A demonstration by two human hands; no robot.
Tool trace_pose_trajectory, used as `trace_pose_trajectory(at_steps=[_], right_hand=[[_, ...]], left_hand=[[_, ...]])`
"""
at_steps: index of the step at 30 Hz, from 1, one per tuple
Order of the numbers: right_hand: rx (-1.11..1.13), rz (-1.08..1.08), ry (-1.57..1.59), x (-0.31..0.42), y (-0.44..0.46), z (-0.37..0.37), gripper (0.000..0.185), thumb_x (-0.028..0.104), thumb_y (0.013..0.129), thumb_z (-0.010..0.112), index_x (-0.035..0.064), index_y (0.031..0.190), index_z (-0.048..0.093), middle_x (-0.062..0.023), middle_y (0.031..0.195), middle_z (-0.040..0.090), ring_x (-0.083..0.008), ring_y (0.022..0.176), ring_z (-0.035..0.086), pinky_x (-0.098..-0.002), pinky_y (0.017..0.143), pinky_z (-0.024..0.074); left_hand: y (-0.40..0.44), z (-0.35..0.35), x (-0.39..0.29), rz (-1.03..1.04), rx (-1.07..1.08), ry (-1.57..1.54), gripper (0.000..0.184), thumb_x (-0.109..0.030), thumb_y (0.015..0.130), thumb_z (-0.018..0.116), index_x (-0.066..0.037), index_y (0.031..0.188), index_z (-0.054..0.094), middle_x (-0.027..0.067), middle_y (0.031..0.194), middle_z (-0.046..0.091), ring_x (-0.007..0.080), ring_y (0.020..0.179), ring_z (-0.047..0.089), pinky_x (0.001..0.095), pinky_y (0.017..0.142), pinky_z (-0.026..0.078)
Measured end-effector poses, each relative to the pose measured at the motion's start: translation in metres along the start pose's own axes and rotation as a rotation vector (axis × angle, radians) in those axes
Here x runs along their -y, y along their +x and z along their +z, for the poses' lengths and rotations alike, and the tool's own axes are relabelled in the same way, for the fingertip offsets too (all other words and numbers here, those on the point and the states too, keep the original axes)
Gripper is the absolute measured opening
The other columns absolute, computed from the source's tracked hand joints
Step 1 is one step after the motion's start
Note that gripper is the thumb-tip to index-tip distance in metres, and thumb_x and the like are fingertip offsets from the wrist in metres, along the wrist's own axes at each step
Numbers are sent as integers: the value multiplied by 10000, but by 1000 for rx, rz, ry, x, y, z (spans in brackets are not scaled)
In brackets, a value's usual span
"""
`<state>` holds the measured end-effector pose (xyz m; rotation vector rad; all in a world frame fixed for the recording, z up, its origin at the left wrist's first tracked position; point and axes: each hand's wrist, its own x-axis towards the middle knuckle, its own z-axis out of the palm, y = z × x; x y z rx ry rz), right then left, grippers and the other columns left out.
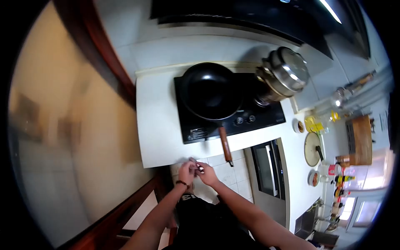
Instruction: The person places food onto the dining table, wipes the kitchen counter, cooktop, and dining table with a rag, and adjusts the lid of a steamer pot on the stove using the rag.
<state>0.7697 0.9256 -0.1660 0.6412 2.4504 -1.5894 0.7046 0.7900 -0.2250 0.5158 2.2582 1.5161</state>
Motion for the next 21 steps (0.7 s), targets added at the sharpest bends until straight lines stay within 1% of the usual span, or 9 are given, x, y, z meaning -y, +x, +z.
trace_pose_trajectory(at_steps=[1, 2, 5, 8, 10, 12, 13, 16, 21], right_hand=[[-65, 82, 18, -23, -17, -19, 490, 116, 911, 729, 27, 1374, 597, -197, 1144, 712, -269, 932, 745, -361, 797, 607], [-101, 83, 15, -34, -42, -46, 493, 140, 921, 736, 32, 1381, 594, -177, 1149, 716, -249, 920, 746, -358, 789, 609], [-215, 115, 128, -45, -116, -131, 498, 145, 937, 738, 40, 1399, 585, -148, 1173, 713, -222, 931, 740, -355, 779, 614], [-339, 112, 352, -60, -195, -199, 510, 108, 946, 729, 44, 1424, 562, -135, 1213, 691, -211, 982, 721, -351, 775, 619], [-491, 32, 628, -84, -280, -246, 556, 59, 953, 711, 46, 1471, 508, -154, 1271, 638, -215, 1039, 699, -347, 778, 630], [-641, -5, 570, -111, -357, -282, 553, 50, 953, 706, 42, 1466, 500, -157, 1274, 619, -195, 1013, 692, -360, 776, 646], [-711, -11, 477, -128, -389, -294, 552, 45, 952, 703, 41, 1464, 498, -157, 1278, 615, -188, 1006, 689, -364, 772, 651], [-882, -49, 763, -170, -475, -324, 498, 58, 958, 699, 33, 1424, 526, -151, 1276, 630, -186, 1018, 686, -351, 754, 650], [-1238, -42, 1041, -232, -612, -335, 398, 29, 966, 669, 27, 1346, 553, -151, 1283, 632, -214, 1048, 693, -368, 758, 658]], left_hand=[[-9, 22, -11, -37, 85, -68, 94, -32, 885, 669, -63, 975, 673, 136, 948, 694, 306, 859, 683, 408, 755, 559], [-18, 41, -30, 3, 150, -166, 124, -56, 914, 692, -72, 1033, 662, 79, 937, 693, 198, 895, 685, 344, 762, 561], [-38, 106, -85, -89, 399, -406, 262, -2, 893, 725, -19, 1132, 618, 78, 1116, 669, 162, 1074, 658, 317, 914, 569], [-53, 169, -147, -15, 689, -602, 536, 25, 877, 743, -42, 1350, 500, 100, 1321, 583, 212, 1196, 625, 358, 976, 558], [-87, 219, -226, 12, 851, -585, 581, 20, 875, 751, -46, 1386, 481, 112, 1349, 572, 218, 1226, 609, 360, 974, 560], [-130, 281, -278, 74, 1024, -577, 729, -11, 863, 790, -69, 1489, 421, 145, 1419, 546, 235, 1266, 593, 360, 963, 568], [-147, 309, -294, 79, 1081, -548, 729, -11, 863, 790, -69, 1489, 421, 145, 1419, 546, 235, 1266, 593, 360, 963, 568], [-202, 395, -332, 173, 1356, -383, 839, -34, 838, 821, -98, 1549, 379, 118, 1468, 524, 235, 1276, 593, 359, 955, 577], [-310, 500, -396, 256, 1544, -175, 795, -26, 867, 784, -90, 1547, 378, 117, 1459, 544, 226, 1255, 613, 350, 943, 577]])
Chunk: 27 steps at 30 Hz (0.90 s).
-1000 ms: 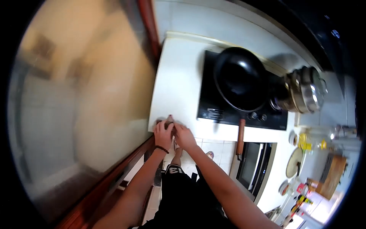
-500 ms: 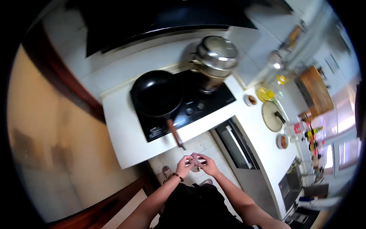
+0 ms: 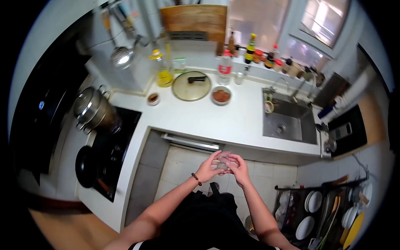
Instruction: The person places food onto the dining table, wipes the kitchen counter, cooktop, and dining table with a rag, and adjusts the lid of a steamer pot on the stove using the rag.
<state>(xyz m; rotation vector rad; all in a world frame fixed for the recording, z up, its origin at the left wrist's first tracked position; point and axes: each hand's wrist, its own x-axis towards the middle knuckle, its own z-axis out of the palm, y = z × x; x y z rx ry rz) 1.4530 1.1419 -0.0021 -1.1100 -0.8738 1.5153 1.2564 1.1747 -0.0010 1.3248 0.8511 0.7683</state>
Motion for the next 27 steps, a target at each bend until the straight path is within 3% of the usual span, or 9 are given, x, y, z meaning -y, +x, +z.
trace_pose_trajectory(at_steps=[4, 6, 8, 10, 14, 16, 19, 24, 27], right_hand=[[-206, -131, 152, 33, 0, -84, 374, 3, 963, 660, 19, 1318, 543, -135, 1258, 627, -216, 1045, 692, -354, 755, 656], [-284, -171, 167, 45, 3, -116, 375, -20, 954, 660, 16, 1309, 544, -119, 1244, 609, -203, 1025, 687, -342, 747, 653], [-390, -216, 110, 50, 12, -147, 390, -44, 939, 669, -4, 1300, 529, -122, 1259, 558, -185, 1032, 668, -306, 765, 625], [-436, -252, 112, 59, 23, -175, 398, -49, 937, 667, -2, 1303, 518, -117, 1255, 550, -182, 1041, 661, -300, 785, 617], [-496, -327, 170, 106, 54, -230, 434, -80, 927, 637, 0, 1326, 487, -108, 1242, 548, -188, 1060, 650, -288, 816, 597], [-517, -340, 153, 133, 79, -264, 423, -111, 912, 606, 8, 1308, 515, -102, 1247, 561, -180, 1089, 644, -285, 824, 583], [-413, -342, -231, 158, 112, -314, 444, -123, 882, 607, 25, 1296, 545, -109, 1317, 558, -184, 1137, 636, -311, 914, 565], [-551, -320, -219, 208, 161, -376, 465, -26, 895, 715, 21, 1323, 540, -92, 1258, 633, -172, 1068, 671, -268, 817, 553], [-585, -229, -98, 210, 175, -414, 513, 30, 918, 743, 18, 1375, 510, -110, 1244, 640, -177, 1017, 686, -281, 783, 570]], left_hand=[[88, 58, 10, 13, 197, 92, 680, -91, 933, 736, -53, 1516, 390, 163, 1357, 606, 227, 1166, 670, 334, 910, 592], [128, 86, 13, -107, 251, 54, 632, -99, 964, 703, -43, 1510, 390, 170, 1348, 603, 220, 1151, 671, 328, 907, 592], [161, 114, 8, -200, 308, 38, 522, -40, 1015, 606, -18, 1495, 402, 109, 1350, 584, 182, 1156, 640, 359, 945, 590], [191, 138, 6, -432, 351, -195, 497, -62, 1042, 560, -31, 1508, 390, 107, 1365, 574, 200, 1176, 637, 385, 978, 585], [263, 179, -11, -470, 449, -546, 482, -98, 1063, 535, -48, 1518, 382, 92, 1347, 585, 208, 1206, 625, 416, 1015, 570], [305, 199, -35, -368, 489, -481, 559, -151, 1044, 607, -64, 1533, 349, 127, 1449, 517, 212, 1226, 613, 404, 1006, 577], [372, 223, -41, -289, 439, -449, 537, -118, 1013, 657, -36, 1488, 419, 118, 1394, 572, 188, 1181, 633, 366, 983, 574], [477, 258, -56, 43, 366, -186, 496, 22, 930, 707, 6, 1387, 514, 110, 1297, 642, 180, 1167, 636, 316, 959, 559], [513, 276, -52, 20, 342, -123, 513, 69, 907, 697, -10, 1383, 525, 109, 1295, 639, 173, 1171, 634, 311, 969, 553]])
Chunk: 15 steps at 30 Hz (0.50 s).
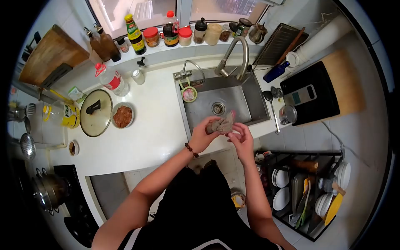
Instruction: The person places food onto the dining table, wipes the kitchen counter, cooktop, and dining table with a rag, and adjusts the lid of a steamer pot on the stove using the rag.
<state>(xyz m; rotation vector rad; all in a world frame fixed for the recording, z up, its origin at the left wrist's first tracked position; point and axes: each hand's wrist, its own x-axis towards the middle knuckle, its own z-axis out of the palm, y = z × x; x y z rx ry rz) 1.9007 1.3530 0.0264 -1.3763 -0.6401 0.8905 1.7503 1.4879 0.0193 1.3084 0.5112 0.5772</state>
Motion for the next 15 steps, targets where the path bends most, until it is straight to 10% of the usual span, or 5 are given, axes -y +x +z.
trace_pose_trajectory(at_steps=[7, 15], right_hand=[[102, 281, 52, -45, 62, -50, 356, 29, 947, 701, -9, 1280, 582, -114, 1051, 704, -176, 855, 708, -315, 730, 582], [478, 193, -165, -87, 125, -43, 89, -23, 904, 665, 11, 985, 666, -54, 878, 704, -100, 830, 652, -246, 767, 517]], left_hand=[[31, 12, 39, -31, -160, 246, 466, 88, 896, 696, -31, 1334, 591, 78, 1168, 687, 127, 1047, 658, 269, 884, 550], [-51, -1, 98, -246, -1007, -244, 427, 130, 865, 665, -61, 1245, 632, 69, 1184, 641, 177, 1021, 668, 298, 868, 596]])
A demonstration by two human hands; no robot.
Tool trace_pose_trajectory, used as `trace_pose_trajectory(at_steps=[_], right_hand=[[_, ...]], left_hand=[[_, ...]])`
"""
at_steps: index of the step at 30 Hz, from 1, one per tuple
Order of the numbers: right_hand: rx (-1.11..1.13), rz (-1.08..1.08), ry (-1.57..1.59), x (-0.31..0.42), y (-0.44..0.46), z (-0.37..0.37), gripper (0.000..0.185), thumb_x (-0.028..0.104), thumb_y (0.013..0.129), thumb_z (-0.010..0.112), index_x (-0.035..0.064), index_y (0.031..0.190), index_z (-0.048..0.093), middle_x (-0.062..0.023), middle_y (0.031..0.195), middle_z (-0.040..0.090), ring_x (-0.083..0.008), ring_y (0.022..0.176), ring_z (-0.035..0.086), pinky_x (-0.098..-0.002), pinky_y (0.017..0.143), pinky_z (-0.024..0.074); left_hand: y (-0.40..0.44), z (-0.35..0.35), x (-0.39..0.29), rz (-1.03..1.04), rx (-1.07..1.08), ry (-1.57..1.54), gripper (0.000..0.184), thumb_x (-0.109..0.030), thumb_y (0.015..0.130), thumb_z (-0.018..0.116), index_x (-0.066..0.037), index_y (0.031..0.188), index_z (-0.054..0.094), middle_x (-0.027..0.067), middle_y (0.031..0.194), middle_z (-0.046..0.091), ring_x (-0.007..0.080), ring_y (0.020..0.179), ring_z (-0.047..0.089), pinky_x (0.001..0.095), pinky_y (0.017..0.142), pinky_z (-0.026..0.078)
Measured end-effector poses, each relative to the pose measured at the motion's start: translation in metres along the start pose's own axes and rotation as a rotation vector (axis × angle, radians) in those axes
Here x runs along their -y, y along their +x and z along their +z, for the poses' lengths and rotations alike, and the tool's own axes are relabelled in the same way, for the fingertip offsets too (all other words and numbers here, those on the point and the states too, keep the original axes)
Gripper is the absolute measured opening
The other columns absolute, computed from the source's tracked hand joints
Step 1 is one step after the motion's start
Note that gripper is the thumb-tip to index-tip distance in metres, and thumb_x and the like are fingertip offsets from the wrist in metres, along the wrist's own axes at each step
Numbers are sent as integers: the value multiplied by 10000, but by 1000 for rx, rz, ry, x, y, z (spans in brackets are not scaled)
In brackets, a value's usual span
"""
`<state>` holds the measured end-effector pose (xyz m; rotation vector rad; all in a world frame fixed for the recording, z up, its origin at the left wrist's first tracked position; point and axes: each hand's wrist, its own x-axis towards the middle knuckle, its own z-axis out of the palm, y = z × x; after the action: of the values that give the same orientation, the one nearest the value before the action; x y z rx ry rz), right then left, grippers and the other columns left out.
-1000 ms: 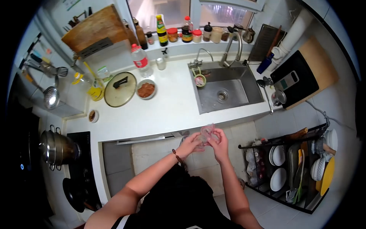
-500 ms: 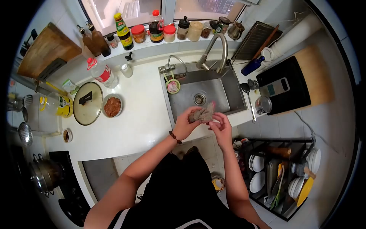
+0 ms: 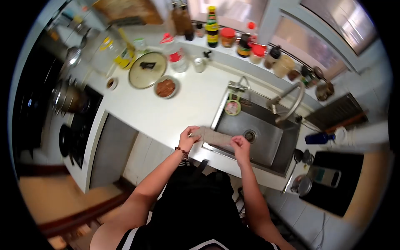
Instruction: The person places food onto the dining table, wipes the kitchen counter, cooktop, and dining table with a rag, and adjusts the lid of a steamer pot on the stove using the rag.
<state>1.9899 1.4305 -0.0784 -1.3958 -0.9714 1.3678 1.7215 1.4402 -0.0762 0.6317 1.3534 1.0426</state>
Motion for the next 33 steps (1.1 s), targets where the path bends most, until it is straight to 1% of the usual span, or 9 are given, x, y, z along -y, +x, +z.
trace_pose_trajectory(at_steps=[4, 8, 12, 15, 18, 23, 26, 31, 33], right_hand=[[155, -44, 183, 52, 14, 21, 105, -49, 905, 640, 4, 995, 633, -46, 917, 681, -117, 842, 651, -277, 776, 538], [296, -245, 602, 173, -39, 18, 164, -82, 857, 594, 23, 980, 563, -73, 1037, 614, -166, 928, 627, -351, 866, 553], [295, -618, 648, 266, -87, 8, 180, 44, 874, 610, 22, 1034, 531, -111, 1105, 600, -255, 1046, 604, -430, 927, 545], [249, -777, 661, 299, -113, 12, 154, 49, 877, 609, 29, 1008, 530, -101, 1066, 598, -248, 1004, 601, -420, 904, 543], [194, -856, 676, 317, -127, 13, 128, 54, 881, 608, 36, 981, 530, -91, 1028, 595, -241, 963, 598, -410, 881, 541], [80, -914, 671, 328, -137, 4, 93, 63, 887, 605, 49, 938, 528, -74, 963, 590, -229, 894, 593, -394, 842, 538], [1, -936, 685, 334, -142, -4, 80, 67, 891, 604, 56, 911, 528, -64, 924, 588, -221, 853, 590, -384, 819, 535], [-320, -819, 656, 334, -140, -22, 82, 76, 897, 602, 68, 868, 526, -47, 860, 583, -209, 784, 585, -368, 781, 532], [-400, -827, 224, 313, -124, -36, 72, 20, 852, 611, 53, 873, 551, -47, 856, 594, -209, 776, 593, -354, 776, 524]], left_hand=[[-33, -3, -22, 123, -91, -104, 392, 152, 854, 658, -43, 1193, 628, 67, 1187, 630, 162, 1043, 653, 301, 882, 588], [-113, 25, -138, 363, 156, -281, 404, 93, 839, 747, -5, 1206, 607, 81, 1228, 604, 141, 1013, 617, 261, 883, 528], [-193, 32, -258, 845, 381, -145, 349, 81, 821, 771, -51, 1105, 617, 154, 1170, 599, 231, 921, 639, 354, 864, 540], [-219, 58, -287, 782, 622, -630, 317, 33, 775, 817, -84, 1001, 628, 186, 1082, 588, 321, 921, 662, 404, 806, 561], [-229, 74, -325, 642, 726, -480, 272, -77, 987, 658, -162, 818, 463, -3, 880, 470, 130, 667, 448, 181, 539, 394], [-241, 84, -338, 411, 803, -314, 295, -119, 878, 805, -127, 1095, 605, 53, 1211, 577, 257, 1017, 595, 303, 921, 587], [-219, 122, -295, 777, 759, -736, 296, -112, 916, 770, -62, 912, 478, 89, 1059, 583, 230, 795, 618, 283, 670, 582], [-174, 125, -285, 549, 739, -289, 236, 9, 874, 737, -25, 1103, 693, 210, 1252, 596, 284, 1103, 629, 382, 953, 513], [-147, 130, -253, 491, 600, -136, 313, 62, 876, 720, -8, 1179, 689, 175, 1320, 592, 215, 1183, 597, 342, 1009, 481]])
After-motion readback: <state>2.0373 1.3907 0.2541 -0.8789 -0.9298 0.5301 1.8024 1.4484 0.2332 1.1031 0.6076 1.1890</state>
